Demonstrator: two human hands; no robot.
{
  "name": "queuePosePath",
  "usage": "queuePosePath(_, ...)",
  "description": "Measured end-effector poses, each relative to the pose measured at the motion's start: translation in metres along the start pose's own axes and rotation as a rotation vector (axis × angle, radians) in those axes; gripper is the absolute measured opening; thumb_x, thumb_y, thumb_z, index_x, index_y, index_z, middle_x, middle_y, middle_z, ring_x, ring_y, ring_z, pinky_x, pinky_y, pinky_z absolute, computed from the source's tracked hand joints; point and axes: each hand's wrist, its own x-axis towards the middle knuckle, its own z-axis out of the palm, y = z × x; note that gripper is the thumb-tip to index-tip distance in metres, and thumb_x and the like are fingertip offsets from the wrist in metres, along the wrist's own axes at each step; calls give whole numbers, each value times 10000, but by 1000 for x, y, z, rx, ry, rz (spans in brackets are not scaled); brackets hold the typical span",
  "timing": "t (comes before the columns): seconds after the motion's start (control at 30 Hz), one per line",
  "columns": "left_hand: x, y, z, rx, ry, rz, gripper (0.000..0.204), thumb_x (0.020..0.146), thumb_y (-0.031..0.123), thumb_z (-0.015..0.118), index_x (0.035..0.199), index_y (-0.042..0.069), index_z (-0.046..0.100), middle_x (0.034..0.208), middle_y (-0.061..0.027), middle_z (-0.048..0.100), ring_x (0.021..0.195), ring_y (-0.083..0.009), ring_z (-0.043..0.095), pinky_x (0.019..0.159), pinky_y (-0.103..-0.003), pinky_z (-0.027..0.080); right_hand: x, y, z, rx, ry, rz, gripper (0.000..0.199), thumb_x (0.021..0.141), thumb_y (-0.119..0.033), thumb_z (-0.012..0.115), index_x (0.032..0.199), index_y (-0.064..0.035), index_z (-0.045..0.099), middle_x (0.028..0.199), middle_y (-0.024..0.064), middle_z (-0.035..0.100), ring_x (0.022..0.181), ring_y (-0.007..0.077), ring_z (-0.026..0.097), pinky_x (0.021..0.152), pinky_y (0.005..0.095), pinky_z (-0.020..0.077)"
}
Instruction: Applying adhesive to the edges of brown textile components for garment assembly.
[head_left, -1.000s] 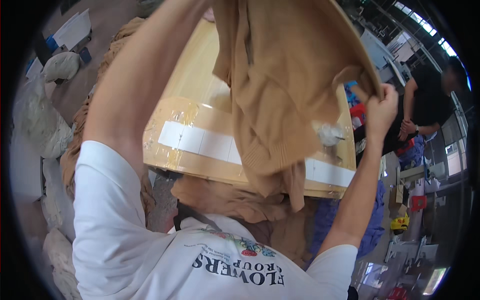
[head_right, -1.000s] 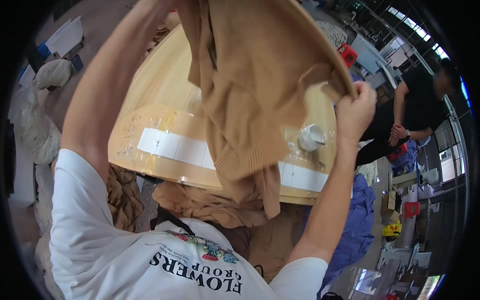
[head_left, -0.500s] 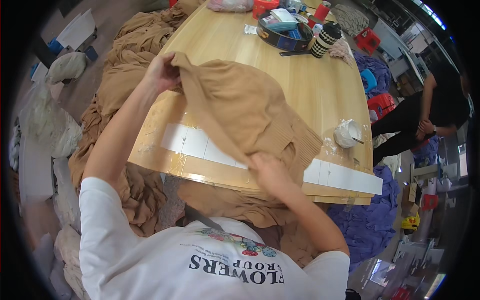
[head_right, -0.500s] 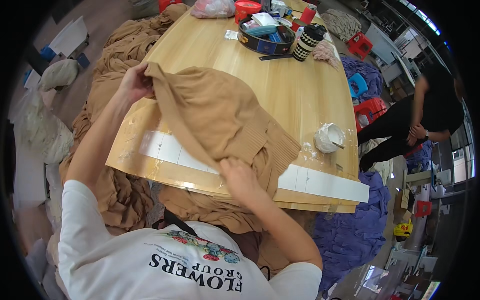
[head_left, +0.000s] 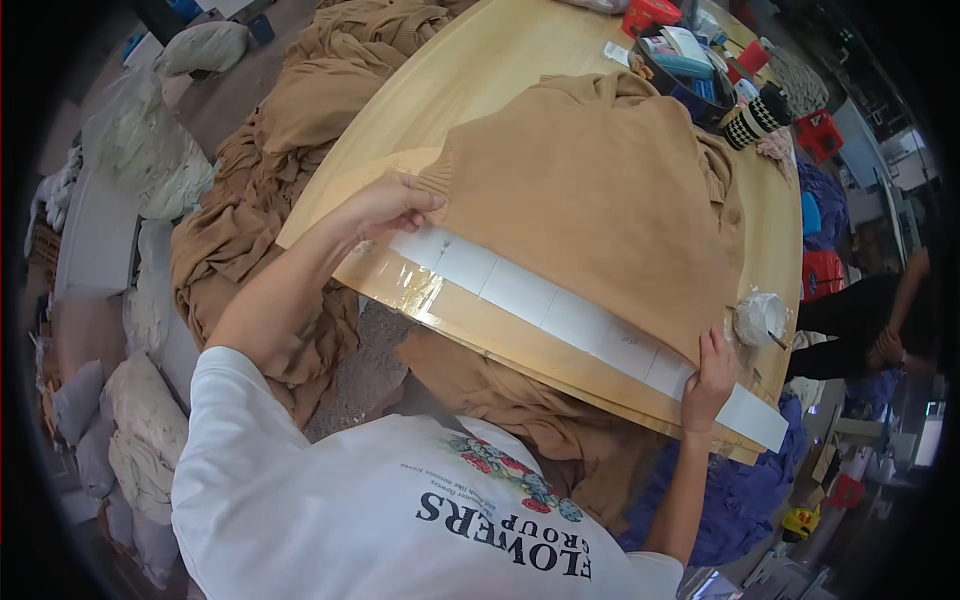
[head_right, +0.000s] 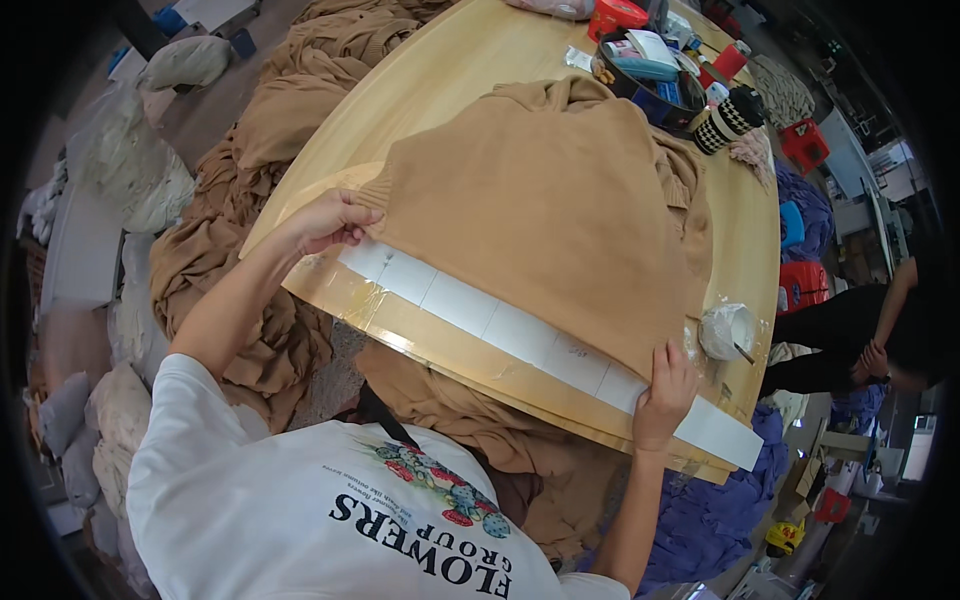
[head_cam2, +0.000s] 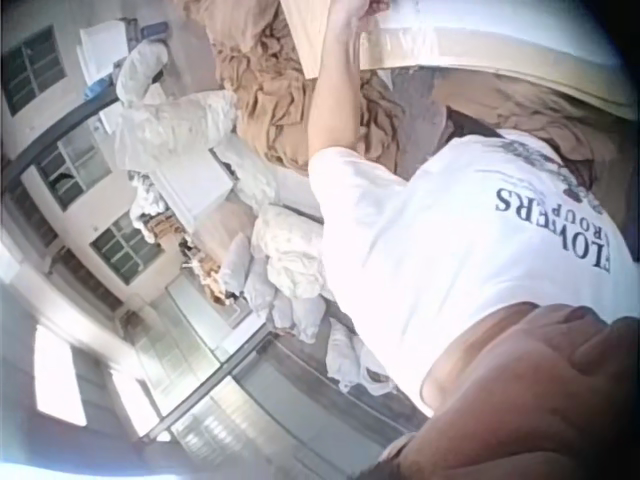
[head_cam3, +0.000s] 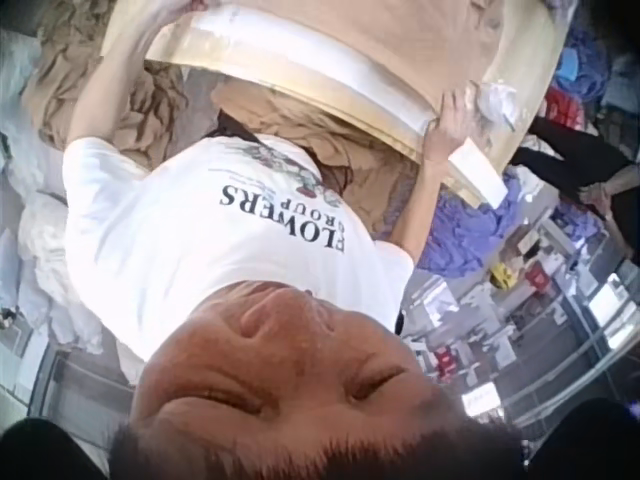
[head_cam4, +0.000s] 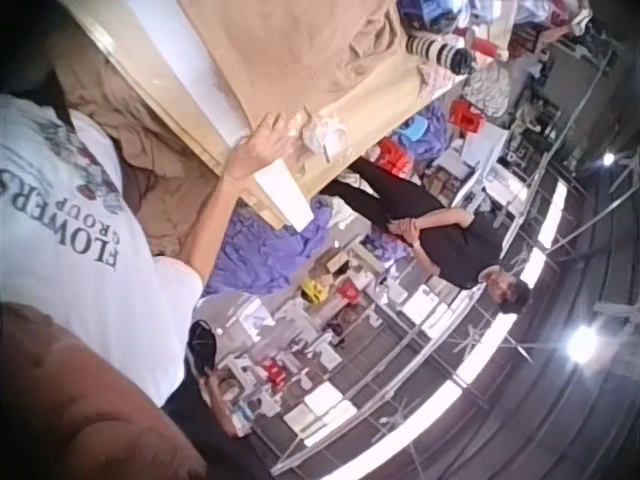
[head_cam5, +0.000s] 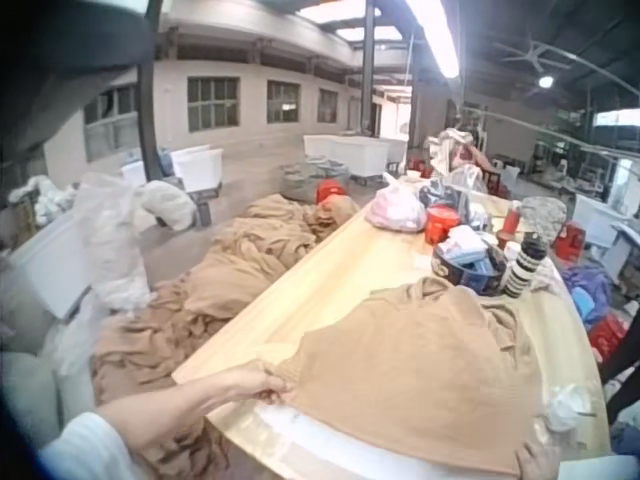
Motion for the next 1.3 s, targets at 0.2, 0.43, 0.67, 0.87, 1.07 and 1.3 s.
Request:
queuePosePath(0.2,-5,-22,-6,-45,-113,-49,80,789,98,641,814,42,590,701,-14,597,568,-78,565,504,-193,461,-36,2,14,25,-66,24,465,611,76,493,1067,-6,528,1136,132,519,1094,302,462,964,441,317)
queuePosePath(0.43,5,-36,-14,69,-168,16,46,798,61,616,837,44,600,702,-6,602,563,-64,565,507,-188,472,-47,-6,20,4,-141,29,502,621,76,482,1114,-18,516,1174,125,504,1128,290,441,996,452,282)
queuePosePath(0.67,17,-45,13,720,79,286,117,761,42,607,871,6,589,678,-22,580,570,-94,523,528,-234,438,-57,2,1,-19,-202,108,510,633,60,478,1135,-27,508,1215,126,486,1168,291,416,1016,454,254)
queuePosePath(0.87,-17,-11,127,705,304,958,196,732,75,654,895,-8,584,850,-93,537,669,-150,549,571,-258,447,-27,51,-15,690,-686,201,415,743,-106,573,1154,-80,526,1315,108,425,1217,269,391,1014,399,270)
queuePosePath(1.07,3,-84,338,779,-257,1341,162,673,46,618,835,43,614,878,-87,536,845,-268,508,716,-364,419,-18,44,4,430,-358,210,93,706,-100,597,785,-52,593,813,111,555,829,297,534,768,386,413)
queuePosePath(1.3,5,-93,383,749,-348,1446,213,625,36,600,837,40,613,866,-67,527,823,-251,495,706,-348,400,-17,79,0,472,-547,323,81,676,-45,547,721,-67,612,719,99,599,717,263,581,670,369,423)
